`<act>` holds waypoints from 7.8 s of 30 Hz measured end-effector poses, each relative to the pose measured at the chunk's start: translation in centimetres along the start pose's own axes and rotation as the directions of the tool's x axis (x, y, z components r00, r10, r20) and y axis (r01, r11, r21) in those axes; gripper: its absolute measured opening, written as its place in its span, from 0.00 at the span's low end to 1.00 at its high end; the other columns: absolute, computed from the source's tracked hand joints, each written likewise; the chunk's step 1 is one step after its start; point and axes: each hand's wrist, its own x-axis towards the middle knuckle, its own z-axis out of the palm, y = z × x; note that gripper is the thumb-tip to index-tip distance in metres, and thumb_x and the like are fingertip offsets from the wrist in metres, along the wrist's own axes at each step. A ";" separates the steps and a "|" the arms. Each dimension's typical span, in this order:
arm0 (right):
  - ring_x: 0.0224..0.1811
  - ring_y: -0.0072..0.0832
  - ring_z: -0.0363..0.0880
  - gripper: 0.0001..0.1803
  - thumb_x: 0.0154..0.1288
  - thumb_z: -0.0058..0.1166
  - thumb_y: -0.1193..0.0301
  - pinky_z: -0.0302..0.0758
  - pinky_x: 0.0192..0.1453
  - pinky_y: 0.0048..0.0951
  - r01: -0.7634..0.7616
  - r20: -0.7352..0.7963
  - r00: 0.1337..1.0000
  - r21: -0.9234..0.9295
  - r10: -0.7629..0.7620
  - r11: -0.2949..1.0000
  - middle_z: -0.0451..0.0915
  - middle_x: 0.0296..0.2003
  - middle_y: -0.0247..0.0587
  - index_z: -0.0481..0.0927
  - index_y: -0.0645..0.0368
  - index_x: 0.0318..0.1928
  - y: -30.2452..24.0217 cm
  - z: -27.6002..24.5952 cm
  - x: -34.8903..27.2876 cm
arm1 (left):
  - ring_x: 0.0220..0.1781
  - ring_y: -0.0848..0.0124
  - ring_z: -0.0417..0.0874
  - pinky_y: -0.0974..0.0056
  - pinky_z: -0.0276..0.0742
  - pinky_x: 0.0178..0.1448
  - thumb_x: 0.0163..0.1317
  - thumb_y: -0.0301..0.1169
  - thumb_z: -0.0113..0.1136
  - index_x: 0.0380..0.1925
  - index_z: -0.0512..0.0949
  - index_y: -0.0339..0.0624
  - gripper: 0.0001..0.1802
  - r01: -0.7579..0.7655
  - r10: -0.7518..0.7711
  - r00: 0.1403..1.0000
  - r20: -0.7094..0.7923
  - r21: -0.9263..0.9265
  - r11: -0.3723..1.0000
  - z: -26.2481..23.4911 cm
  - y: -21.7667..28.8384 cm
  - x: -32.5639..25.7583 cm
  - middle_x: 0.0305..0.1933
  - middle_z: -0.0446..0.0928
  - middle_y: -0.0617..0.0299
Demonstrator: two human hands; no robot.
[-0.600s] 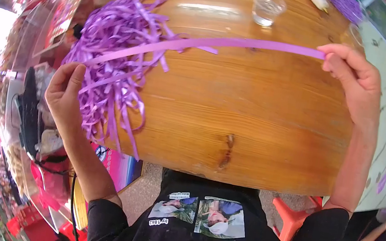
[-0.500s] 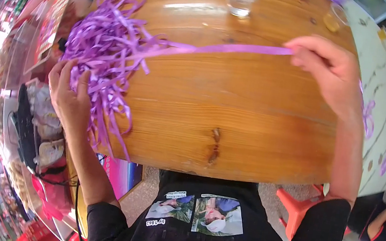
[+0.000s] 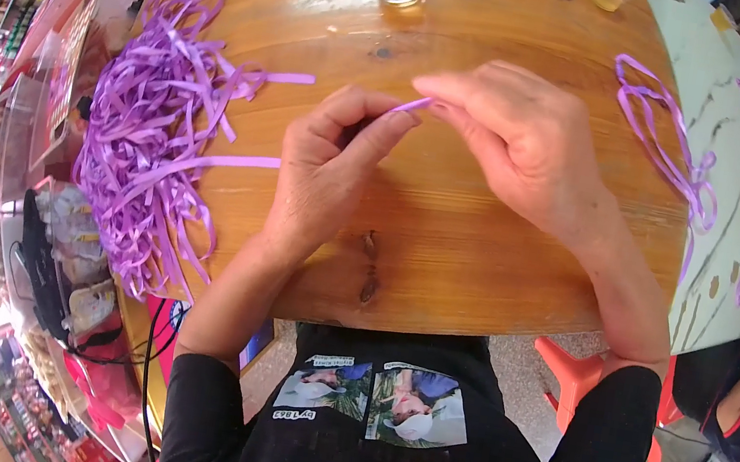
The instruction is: Manually tying and bundling purple plastic ribbons on a wooden table.
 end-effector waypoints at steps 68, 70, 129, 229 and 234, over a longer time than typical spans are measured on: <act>0.27 0.32 0.74 0.16 0.39 0.59 0.78 0.72 0.29 0.28 0.524 0.062 0.852 -0.144 -0.520 0.840 0.74 0.27 0.41 0.79 0.68 0.35 4.5 2.6 0.1 | 0.30 0.85 0.71 0.80 0.66 0.33 0.58 0.24 0.61 0.35 0.78 0.34 0.06 0.482 -0.439 0.876 0.198 -0.332 0.811 -1.3 0.1 0.6 0.30 0.76 0.70; 0.29 0.35 0.74 0.13 0.47 0.59 0.75 0.72 0.30 0.29 0.380 0.071 0.924 -0.038 -0.376 0.924 0.76 0.29 0.42 0.80 0.64 0.37 2.9 0.6 1.1 | 0.29 0.85 0.70 0.80 0.66 0.33 0.58 0.24 0.61 0.35 0.78 0.34 0.06 0.493 -0.443 0.869 0.219 -0.324 0.807 -1.7 0.2 0.6 0.29 0.75 0.71; 0.30 0.30 0.77 0.08 0.49 0.63 0.74 0.72 0.33 0.26 -0.065 -0.049 0.996 0.197 0.076 0.978 0.76 0.26 0.36 0.78 0.58 0.32 2.3 2.3 -0.6 | 0.21 0.80 0.63 0.74 0.58 0.21 0.62 0.28 0.56 0.40 0.76 0.37 0.08 0.368 -0.333 0.930 0.157 -0.401 0.839 -0.3 0.0 -0.3 0.23 0.69 0.69; 0.28 0.31 0.72 0.16 0.45 0.65 0.74 0.68 0.31 0.28 0.154 0.018 0.987 0.091 -0.157 0.984 0.75 0.27 0.38 0.80 0.64 0.37 4.2 2.5 -0.8 | 0.19 0.88 0.64 0.81 0.57 0.22 0.55 0.22 0.64 0.31 0.80 0.36 0.04 0.252 -0.260 0.965 -0.018 -0.201 0.947 -1.5 0.8 -0.2 0.22 0.74 0.72; 0.29 0.30 0.74 0.19 0.47 0.65 0.72 0.69 0.32 0.28 -0.012 0.068 0.998 0.257 -0.006 0.966 0.76 0.27 0.39 0.79 0.63 0.42 4.6 2.6 -1.1 | 0.17 0.87 0.65 0.80 0.56 0.19 0.56 0.23 0.63 0.31 0.80 0.37 0.03 0.275 -0.303 0.952 -0.039 -0.324 0.905 -1.2 0.6 -0.3 0.22 0.74 0.71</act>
